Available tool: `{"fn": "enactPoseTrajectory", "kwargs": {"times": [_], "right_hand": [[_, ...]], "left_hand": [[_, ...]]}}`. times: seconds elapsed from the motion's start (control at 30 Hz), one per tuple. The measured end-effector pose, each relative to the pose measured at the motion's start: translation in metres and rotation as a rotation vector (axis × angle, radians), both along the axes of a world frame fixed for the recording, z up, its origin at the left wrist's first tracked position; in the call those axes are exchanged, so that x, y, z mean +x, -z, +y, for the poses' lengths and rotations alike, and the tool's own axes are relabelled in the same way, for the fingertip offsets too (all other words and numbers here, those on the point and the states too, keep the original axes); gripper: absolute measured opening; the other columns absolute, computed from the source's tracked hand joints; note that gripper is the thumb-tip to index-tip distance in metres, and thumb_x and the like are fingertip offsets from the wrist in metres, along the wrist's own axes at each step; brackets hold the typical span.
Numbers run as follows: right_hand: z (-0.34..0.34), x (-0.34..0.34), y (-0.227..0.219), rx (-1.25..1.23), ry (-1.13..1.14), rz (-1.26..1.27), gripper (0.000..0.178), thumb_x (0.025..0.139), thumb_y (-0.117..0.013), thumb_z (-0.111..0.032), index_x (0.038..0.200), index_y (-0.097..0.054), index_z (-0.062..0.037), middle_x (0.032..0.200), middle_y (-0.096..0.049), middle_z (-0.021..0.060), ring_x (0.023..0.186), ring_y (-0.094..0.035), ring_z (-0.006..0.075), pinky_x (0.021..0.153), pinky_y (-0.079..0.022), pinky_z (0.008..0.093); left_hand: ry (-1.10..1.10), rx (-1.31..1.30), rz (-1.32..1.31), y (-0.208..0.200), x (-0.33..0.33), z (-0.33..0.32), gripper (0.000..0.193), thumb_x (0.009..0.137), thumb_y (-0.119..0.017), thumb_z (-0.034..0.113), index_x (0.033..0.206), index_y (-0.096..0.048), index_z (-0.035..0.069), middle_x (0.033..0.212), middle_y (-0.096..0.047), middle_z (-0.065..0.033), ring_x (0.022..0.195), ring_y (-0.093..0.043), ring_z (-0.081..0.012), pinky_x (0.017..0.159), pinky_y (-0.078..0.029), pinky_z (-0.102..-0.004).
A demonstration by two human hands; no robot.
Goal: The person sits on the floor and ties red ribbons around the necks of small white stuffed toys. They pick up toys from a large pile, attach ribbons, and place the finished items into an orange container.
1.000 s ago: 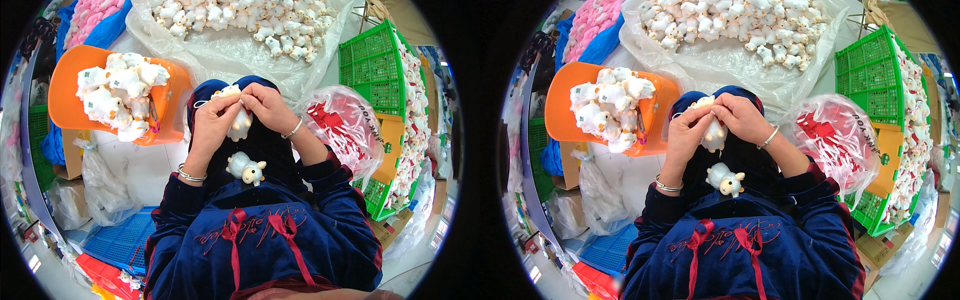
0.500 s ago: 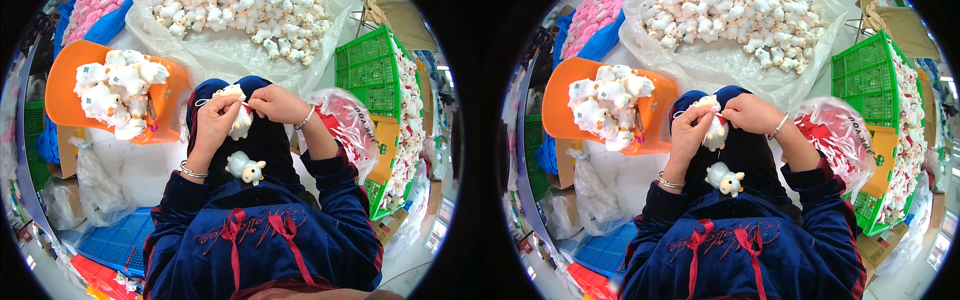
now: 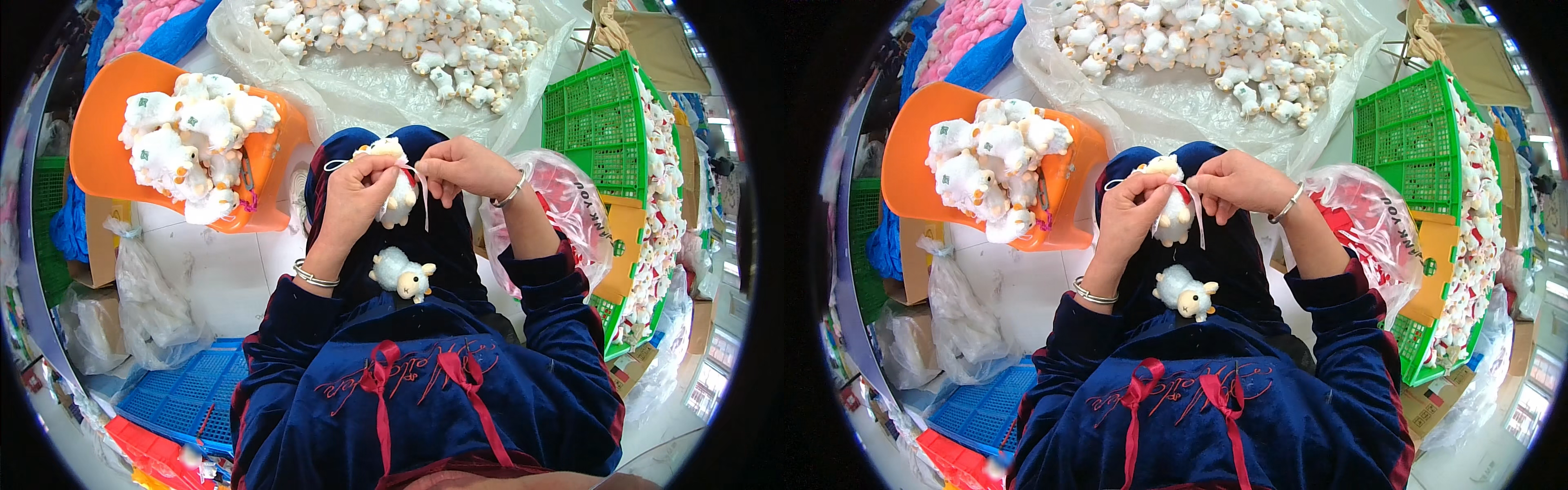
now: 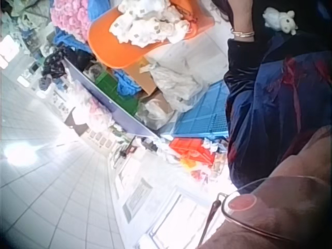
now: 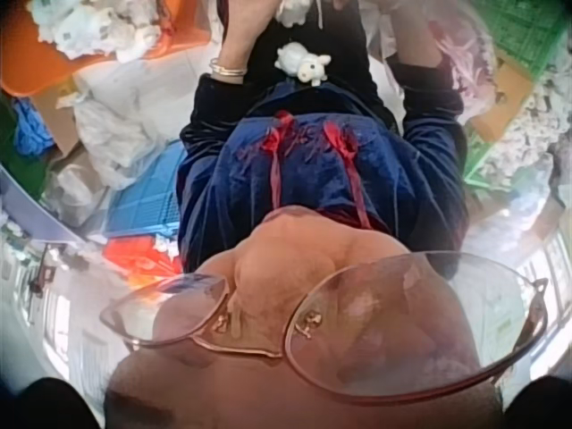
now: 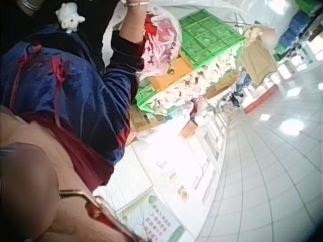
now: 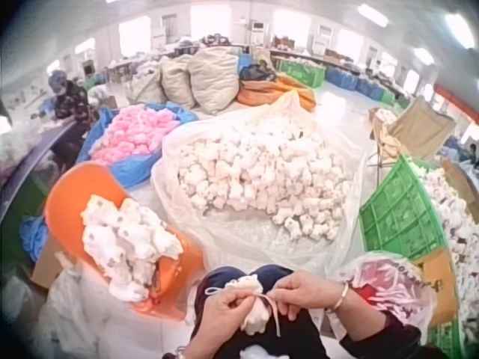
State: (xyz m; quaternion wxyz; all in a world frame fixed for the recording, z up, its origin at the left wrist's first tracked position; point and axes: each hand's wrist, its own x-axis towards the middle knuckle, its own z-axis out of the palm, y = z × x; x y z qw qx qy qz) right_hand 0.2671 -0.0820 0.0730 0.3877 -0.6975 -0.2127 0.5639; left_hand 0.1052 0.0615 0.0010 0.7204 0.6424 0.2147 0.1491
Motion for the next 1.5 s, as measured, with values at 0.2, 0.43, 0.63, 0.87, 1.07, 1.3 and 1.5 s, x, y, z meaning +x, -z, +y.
{"fn": "enactPoseTrajectory", "kwargs": {"times": [0.2,0.43,0.63,0.87,1.07,1.3,1.5], "right_hand": [[-0.004,0.004,0.014,0.087,-0.03,0.036,0.019,0.097,-0.07,-0.02,0.094,-0.07,-0.0013,0.07,-0.063,-0.0019,0.056,-0.056,0.0046,0.051,-0.045,0.0198],[0.008,-0.01,0.021,0.222,0.137,-0.035,0.012,0.096,-0.071,-0.014,0.097,-0.069,-0.0024,0.081,-0.067,0.0001,0.066,-0.061,0.0046,0.057,-0.047,0.0189],[0.016,-0.021,0.024,0.373,0.191,-0.059,0.007,0.097,-0.065,-0.006,0.097,-0.067,0.0008,0.084,-0.068,0.0022,0.071,-0.064,0.0069,0.062,-0.052,0.0217],[0.021,-0.011,0.021,0.274,0.1,-0.058,0.008,0.097,-0.063,-0.007,0.096,-0.066,0.0001,0.083,-0.068,0.0024,0.07,-0.064,0.0078,0.061,-0.053,0.0231],[0.029,-0.019,0.005,0.172,-0.017,-0.375,0.01,0.096,-0.059,-0.01,0.096,-0.064,-0.0011,0.079,-0.069,0.0105,0.066,-0.067,0.0178,0.061,-0.053,0.0316],[0.023,-0.034,0.005,0.244,-0.121,-0.867,0.011,0.098,-0.057,-0.011,0.098,-0.064,-0.0021,0.083,-0.067,0.0136,0.074,-0.067,0.0253,0.069,-0.054,0.0366],[0.008,-0.026,0.034,0.482,0.042,-0.471,0.004,0.095,-0.066,-0.003,0.098,-0.064,-0.0014,0.081,-0.062,0.005,0.072,-0.061,0.0134,0.067,-0.051,0.029]], "left_hand": [[0.014,0.025,-0.008,-0.001,-0.001,0.001,0.015,0.092,-0.071,0.008,0.103,-0.076,-0.001,0.074,-0.061,0.0053,0.067,-0.052,-0.0021,0.062,-0.043,-0.02],[0.077,0.043,-0.025,-0.008,-0.002,0.006,0.014,0.092,-0.073,0.01,0.102,-0.076,-0.001,0.075,-0.062,0.0044,0.068,-0.053,-0.0027,0.062,-0.043,-0.0205],[0.166,0.14,-0.057,-0.007,-0.003,0.014,0.015,0.092,-0.074,0.011,0.102,-0.077,0.001,0.077,-0.064,0.002,0.071,-0.055,-0.0048,0.064,-0.044,-0.0228],[0.215,0.183,0.061,-0.017,-0.001,0.017,0.014,0.091,-0.074,0.012,0.099,-0.078,0.002,0.072,-0.061,0.0018,0.069,-0.053,-0.005,0.063,-0.044,-0.0235],[0.217,0.399,0.216,-0.037,0.004,0.014,0.014,0.087,-0.075,0.015,0.092,-0.074,0.002,0.075,-0.06,-0.004,0.067,-0.055,-0.0124,0.064,-0.045,-0.029],[0.11,0.621,0.179,-0.031,0.01,0.004,0.019,0.086,-0.074,0.018,0.091,-0.071,0.0,0.084,-0.065,-0.0088,0.075,-0.062,-0.0191,0.07,-0.05,-0.0327],[0.252,0.229,0.152,-0.021,0.007,0.025,0.025,0.092,-0.071,0.019,0.105,-0.073,-0.003,0.086,-0.069,-0.0033,0.077,-0.06,-0.0083,0.074,-0.05,-0.0262]]}}
